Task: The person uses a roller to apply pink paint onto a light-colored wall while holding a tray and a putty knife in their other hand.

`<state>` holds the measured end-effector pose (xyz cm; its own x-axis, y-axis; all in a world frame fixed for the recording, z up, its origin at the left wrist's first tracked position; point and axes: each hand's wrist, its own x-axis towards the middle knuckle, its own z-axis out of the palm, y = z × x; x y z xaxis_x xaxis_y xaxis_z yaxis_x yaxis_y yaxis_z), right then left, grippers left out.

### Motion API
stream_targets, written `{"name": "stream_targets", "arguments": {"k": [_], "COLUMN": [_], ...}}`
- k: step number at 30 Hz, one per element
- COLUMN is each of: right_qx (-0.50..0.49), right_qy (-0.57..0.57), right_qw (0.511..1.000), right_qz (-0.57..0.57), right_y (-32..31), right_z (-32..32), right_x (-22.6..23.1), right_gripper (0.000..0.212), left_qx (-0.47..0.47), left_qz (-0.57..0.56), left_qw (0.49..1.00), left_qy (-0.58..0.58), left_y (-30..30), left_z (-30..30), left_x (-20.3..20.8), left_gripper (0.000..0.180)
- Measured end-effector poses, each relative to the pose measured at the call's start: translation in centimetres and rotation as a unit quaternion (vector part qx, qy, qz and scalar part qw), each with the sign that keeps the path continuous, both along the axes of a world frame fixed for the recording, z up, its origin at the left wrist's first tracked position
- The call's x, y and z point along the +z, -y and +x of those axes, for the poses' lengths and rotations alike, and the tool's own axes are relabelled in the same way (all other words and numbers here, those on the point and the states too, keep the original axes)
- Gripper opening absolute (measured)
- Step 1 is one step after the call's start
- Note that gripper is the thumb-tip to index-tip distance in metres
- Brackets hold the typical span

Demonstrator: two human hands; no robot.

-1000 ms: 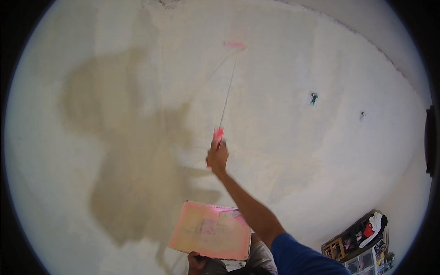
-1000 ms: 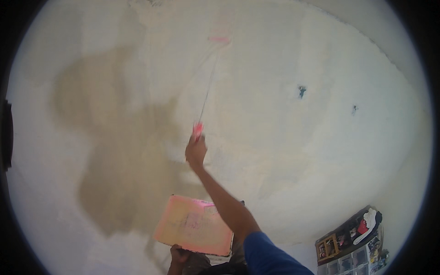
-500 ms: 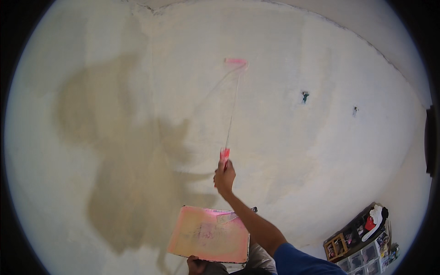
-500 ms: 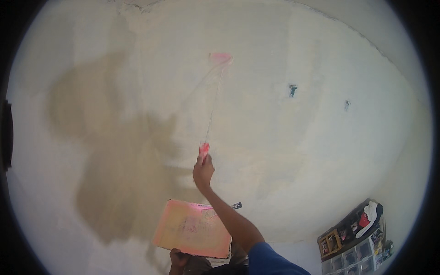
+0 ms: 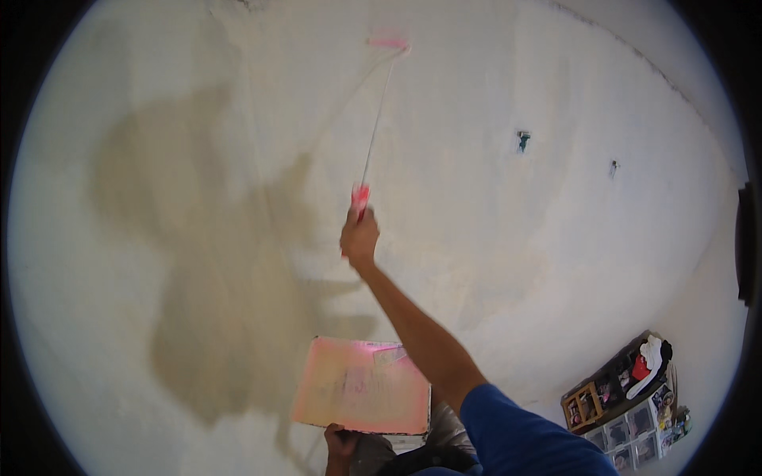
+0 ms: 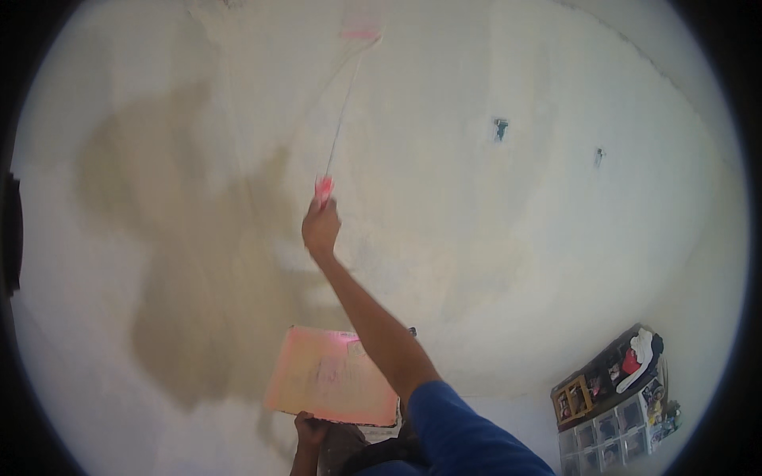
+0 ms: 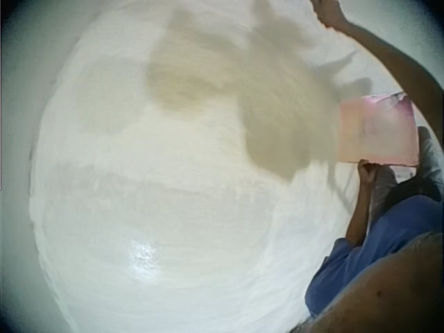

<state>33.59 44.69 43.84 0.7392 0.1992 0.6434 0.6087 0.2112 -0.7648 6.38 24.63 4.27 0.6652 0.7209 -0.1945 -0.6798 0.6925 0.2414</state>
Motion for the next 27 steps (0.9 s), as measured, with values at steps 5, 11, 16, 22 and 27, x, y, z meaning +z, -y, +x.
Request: {"name": "stream_targets", "arguments": {"k": [5,11,16,22,27], "right_qx": [0.018,0.138,0.139,0.052,-0.023], "right_qy": [-0.048,-0.226,-0.295,-0.153,-0.068], "right_qw": [0.998,0.955,0.912,0.926,0.885], "right_qz": [-0.034,-0.133,-0.249,-0.342,-0.46], "right_y": [5.3,17.3,32.5,47.8,56.7], "right_z": [-6.0,-7.7,-1.2,1.8,3.5], "right_x": [-13.4,-16.6,-13.7,-18.8,-19.5], "right_gripper": [0.029,0.027,0.018,0.017,0.033], "left_qx": [0.024,0.037,0.002,0.011,-0.027], "left_qz": [-0.025,-0.035,-0.023,-0.027,0.018], "left_qw": [0.998,0.997,0.998,0.994,0.996], "left_qy": [-0.055,-0.059,-0.053,-0.105,-0.084], "left_y": [0.6,0.5,0.7,-0.4,-0.4], "left_z": [0.1,-1.5,1.0,-2.2,-1.1], "left_x": [3.7,1.9,5.0,3.5,3.4], "left_gripper": [0.025,0.013,0.019,0.028,0.029]}}
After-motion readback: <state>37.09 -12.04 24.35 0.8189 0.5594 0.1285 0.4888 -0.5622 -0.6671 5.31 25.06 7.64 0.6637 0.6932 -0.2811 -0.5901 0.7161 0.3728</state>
